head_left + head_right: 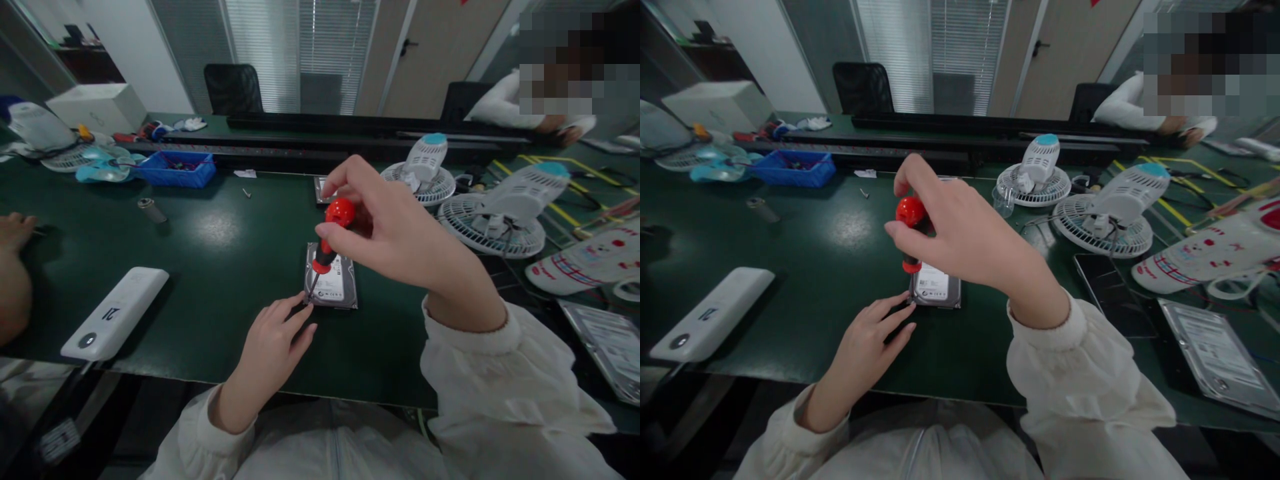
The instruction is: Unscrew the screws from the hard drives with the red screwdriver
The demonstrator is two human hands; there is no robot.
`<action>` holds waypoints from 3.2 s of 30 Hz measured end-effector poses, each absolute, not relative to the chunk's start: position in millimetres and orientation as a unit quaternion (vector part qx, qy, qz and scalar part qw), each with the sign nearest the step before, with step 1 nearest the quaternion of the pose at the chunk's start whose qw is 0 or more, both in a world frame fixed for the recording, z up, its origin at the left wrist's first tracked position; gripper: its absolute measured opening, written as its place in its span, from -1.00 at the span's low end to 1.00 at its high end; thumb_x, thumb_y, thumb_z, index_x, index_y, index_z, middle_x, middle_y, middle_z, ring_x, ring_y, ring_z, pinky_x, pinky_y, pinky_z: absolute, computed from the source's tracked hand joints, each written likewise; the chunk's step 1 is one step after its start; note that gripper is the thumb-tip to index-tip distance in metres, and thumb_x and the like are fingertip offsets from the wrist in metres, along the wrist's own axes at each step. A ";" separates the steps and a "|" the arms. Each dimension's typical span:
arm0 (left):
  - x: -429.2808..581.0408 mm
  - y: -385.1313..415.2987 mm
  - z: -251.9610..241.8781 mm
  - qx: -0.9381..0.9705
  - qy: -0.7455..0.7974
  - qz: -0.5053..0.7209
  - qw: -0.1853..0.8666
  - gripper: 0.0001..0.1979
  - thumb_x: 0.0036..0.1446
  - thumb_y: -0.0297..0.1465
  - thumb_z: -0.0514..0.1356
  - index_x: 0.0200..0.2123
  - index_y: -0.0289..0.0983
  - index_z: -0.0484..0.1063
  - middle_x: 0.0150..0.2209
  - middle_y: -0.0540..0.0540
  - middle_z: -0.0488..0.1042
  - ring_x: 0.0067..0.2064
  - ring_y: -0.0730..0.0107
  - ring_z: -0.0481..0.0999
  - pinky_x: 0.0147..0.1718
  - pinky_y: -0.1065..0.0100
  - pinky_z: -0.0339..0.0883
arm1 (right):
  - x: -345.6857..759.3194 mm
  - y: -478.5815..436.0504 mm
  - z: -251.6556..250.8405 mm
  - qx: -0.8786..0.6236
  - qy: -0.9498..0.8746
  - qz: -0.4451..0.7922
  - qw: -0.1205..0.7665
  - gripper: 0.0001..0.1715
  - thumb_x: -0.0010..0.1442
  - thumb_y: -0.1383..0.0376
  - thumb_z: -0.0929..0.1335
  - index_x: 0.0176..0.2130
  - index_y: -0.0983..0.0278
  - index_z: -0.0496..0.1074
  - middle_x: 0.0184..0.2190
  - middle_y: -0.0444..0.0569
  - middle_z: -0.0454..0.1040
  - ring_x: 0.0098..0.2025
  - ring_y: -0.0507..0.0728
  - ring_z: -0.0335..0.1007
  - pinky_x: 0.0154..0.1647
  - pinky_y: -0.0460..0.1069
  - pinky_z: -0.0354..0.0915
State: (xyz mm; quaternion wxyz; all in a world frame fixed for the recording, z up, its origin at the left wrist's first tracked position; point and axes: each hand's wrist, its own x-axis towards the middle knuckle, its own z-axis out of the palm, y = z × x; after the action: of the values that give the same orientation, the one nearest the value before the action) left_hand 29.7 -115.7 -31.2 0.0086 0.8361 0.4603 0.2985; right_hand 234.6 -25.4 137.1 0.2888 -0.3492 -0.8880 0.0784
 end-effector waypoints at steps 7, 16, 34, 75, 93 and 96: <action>29.9 -116.1 -30.9 0.836 0.459 0.300 0.010 -0.74 0.41 -0.42 0.19 0.07 -0.34 0.57 0.13 -0.33 0.61 0.03 -0.02 0.66 -0.12 0.00 0.62 | 230.6 -21.9 133.5 -0.300 -0.906 0.066 0.292 -0.79 0.31 0.34 0.25 -0.10 0.32 0.41 -0.28 -0.05 0.47 -0.34 0.05 0.25 -0.25 0.02 0.10; 29.1 -115.6 -33.9 0.835 0.458 0.306 0.009 -0.74 0.40 -0.41 0.21 0.07 -0.32 0.57 0.12 -0.33 0.61 0.03 -0.02 0.66 -0.12 0.01 0.62 | 230.3 -19.6 129.8 -0.246 -0.913 0.074 0.318 -0.80 0.23 0.39 0.31 -0.11 0.31 0.40 -0.17 -0.01 0.51 -0.22 0.07 0.37 -0.16 0.00 0.24; 29.2 -115.9 -33.2 0.836 0.460 0.299 0.012 -0.74 0.38 -0.43 0.23 0.08 -0.35 0.58 0.13 -0.34 0.60 0.04 -0.05 0.66 -0.12 -0.02 0.62 | 233.8 -27.9 136.6 -0.266 -0.919 0.127 0.263 -0.53 0.26 0.26 0.31 0.13 0.34 0.25 -0.22 -0.06 0.43 -0.30 0.05 0.29 -0.28 0.00 0.13; 29.5 -116.0 -34.2 0.832 0.465 0.303 0.016 -0.74 0.40 -0.42 0.21 0.07 -0.32 0.58 0.13 -0.32 0.61 0.04 0.00 0.65 -0.09 -0.01 0.62 | 244.1 -31.9 143.7 -0.329 -0.914 0.085 0.221 -0.54 0.27 0.22 0.34 0.11 0.29 0.26 -0.36 -0.15 0.42 -0.42 0.04 0.22 -0.30 0.01 0.06; 28.7 -116.4 -34.3 0.831 0.464 0.306 0.019 -0.74 0.40 -0.42 0.21 0.09 -0.30 0.57 0.15 -0.32 0.60 0.05 -0.01 0.66 -0.08 -0.01 0.61 | 242.8 -25.5 140.8 -0.325 -0.914 0.063 0.236 -0.70 0.31 0.20 0.33 -0.01 0.27 0.31 -0.23 -0.09 0.44 -0.35 0.05 0.26 -0.28 0.01 0.13; 28.7 -116.2 -34.4 0.832 0.463 0.305 0.018 -0.73 0.40 -0.43 0.21 0.10 -0.32 0.56 0.15 -0.32 0.60 0.05 -0.02 0.66 -0.08 -0.02 0.62 | 237.7 -26.1 137.6 -0.369 -0.901 0.026 0.227 -0.62 0.37 0.01 0.32 -0.04 0.26 0.33 -0.37 -0.13 0.38 -0.40 0.06 0.21 -0.31 0.00 0.07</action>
State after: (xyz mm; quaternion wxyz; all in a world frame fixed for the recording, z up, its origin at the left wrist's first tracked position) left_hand 28.7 -116.2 -34.4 0.0180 0.8319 0.4632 0.3051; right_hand 237.7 -26.1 137.6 0.2274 -0.3687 -0.9009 0.0261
